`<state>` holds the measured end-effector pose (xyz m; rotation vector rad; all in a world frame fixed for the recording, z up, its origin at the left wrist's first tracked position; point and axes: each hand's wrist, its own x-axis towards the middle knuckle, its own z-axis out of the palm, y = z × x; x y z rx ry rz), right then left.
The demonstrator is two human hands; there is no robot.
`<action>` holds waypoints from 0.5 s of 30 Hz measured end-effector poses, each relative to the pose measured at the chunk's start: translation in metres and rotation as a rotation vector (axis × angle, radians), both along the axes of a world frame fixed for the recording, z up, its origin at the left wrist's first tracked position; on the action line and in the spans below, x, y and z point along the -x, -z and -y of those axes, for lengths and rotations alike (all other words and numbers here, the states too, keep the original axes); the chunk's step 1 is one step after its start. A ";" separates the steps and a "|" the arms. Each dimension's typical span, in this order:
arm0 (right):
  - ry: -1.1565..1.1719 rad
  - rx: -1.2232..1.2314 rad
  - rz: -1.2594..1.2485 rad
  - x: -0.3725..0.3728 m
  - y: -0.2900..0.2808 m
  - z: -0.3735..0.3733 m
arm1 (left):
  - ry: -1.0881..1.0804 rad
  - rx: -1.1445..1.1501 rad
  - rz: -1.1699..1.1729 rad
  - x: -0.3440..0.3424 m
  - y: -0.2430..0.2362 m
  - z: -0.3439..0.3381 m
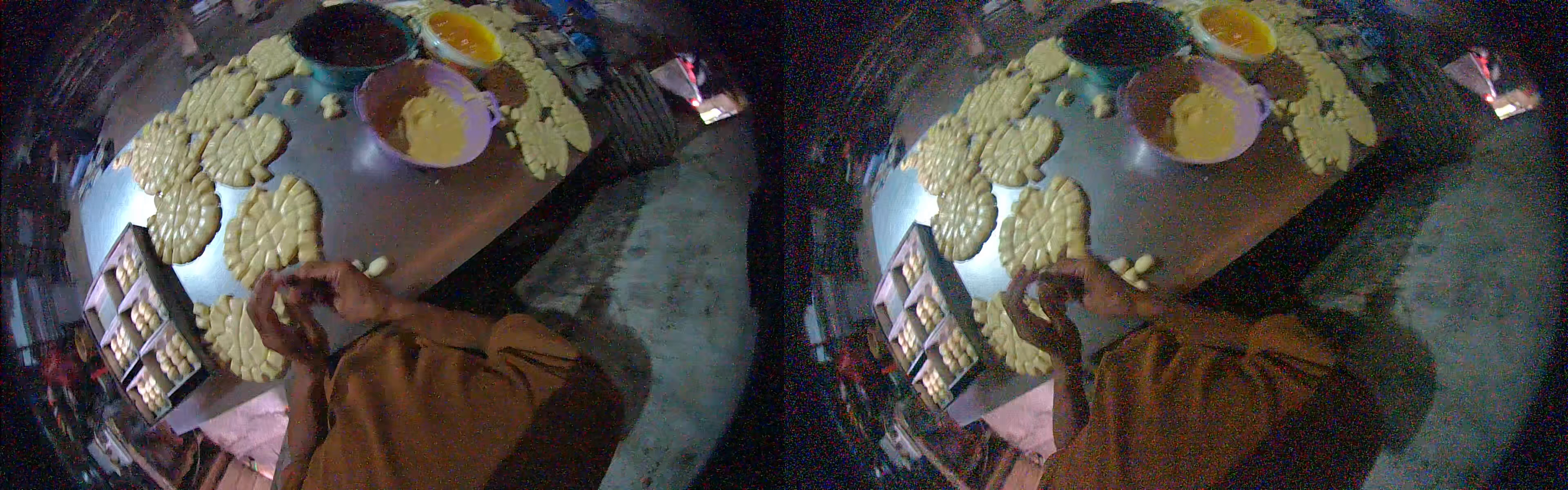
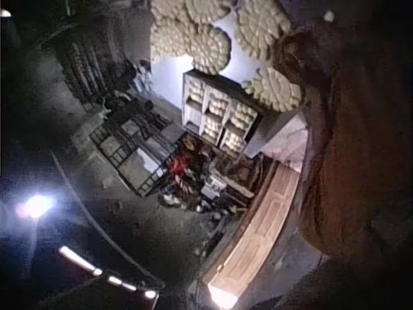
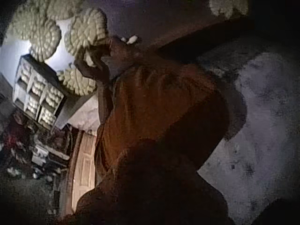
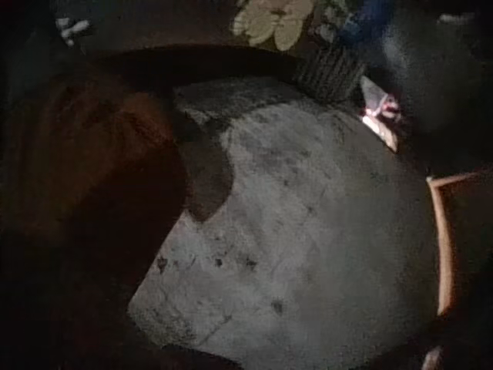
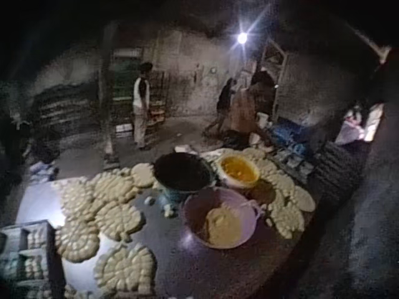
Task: The person prepares dough pastries by hand, filling dough portions with paste, shaping them into balls, and placing them into metal baking trays.
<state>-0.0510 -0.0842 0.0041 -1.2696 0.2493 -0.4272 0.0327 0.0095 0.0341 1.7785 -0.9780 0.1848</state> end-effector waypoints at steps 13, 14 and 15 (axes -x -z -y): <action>0.040 -0.056 0.344 0.103 -0.062 0.128 | 0.747 0.153 -0.470 0.094 0.023 0.150; 0.060 -0.149 0.321 0.115 -0.066 0.135 | 0.871 0.222 -0.669 0.100 0.026 0.167; 0.104 -0.215 0.278 0.126 -0.067 0.147 | 0.845 0.281 -0.904 0.111 0.026 0.179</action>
